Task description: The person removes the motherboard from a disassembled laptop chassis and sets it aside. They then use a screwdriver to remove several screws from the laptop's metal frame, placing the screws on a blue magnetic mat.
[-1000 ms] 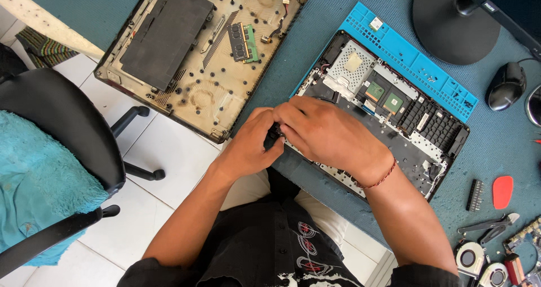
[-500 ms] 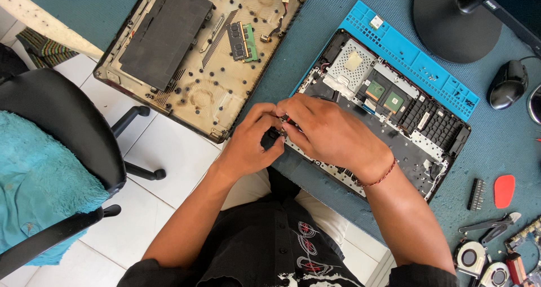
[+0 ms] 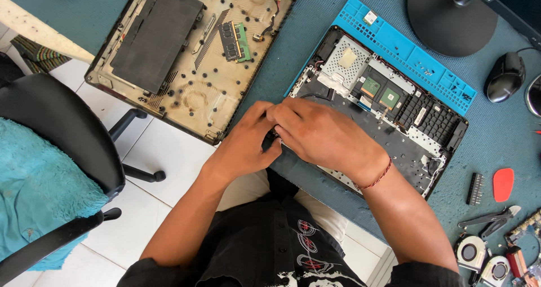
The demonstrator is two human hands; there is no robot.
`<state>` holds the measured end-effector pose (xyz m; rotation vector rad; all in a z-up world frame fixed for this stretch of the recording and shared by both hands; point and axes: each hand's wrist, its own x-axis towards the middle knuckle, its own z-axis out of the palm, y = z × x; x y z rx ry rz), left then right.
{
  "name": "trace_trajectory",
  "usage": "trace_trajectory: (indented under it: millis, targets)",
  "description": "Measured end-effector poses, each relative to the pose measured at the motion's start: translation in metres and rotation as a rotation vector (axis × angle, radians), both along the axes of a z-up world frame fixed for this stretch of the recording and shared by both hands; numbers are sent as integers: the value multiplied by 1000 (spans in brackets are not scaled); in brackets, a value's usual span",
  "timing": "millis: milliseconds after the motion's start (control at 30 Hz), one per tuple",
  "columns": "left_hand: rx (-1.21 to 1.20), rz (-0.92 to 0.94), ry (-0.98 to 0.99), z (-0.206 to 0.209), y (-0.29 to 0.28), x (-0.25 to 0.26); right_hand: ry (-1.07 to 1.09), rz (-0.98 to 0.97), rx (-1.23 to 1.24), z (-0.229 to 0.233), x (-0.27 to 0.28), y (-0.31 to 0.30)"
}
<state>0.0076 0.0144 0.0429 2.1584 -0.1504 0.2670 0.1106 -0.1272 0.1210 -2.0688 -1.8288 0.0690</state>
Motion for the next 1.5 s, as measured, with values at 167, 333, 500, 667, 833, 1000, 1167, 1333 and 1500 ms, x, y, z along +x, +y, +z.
trace_trajectory:
  millis: [167,333,500,667,833,1000,1167,1333,1500]
  targets:
    - [44,-90,82,12,9,3,22,7,-66,5,-1,2]
    - [50,-180,173,6,16,9,60,20,-106,10,-1,4]
    - [-17,-213,191,2,18,13,117,33,-105,23,-3,5]
    - [-15,-227,180,-7,18,14,164,70,-82,9,-1,3]
    - [-79,-262,145,-6,17,14,181,73,-70,10,-3,1]
    - [-40,-270,126,-15,17,16,180,104,-60,7,-4,2]
    - [-46,-272,81,-24,16,14,180,123,-35,4,-5,1]
    - [77,-308,-60,-38,20,14,171,151,-23,3,-6,0]
    - [48,-222,150,-23,17,12,196,151,-53,1,-2,-1]
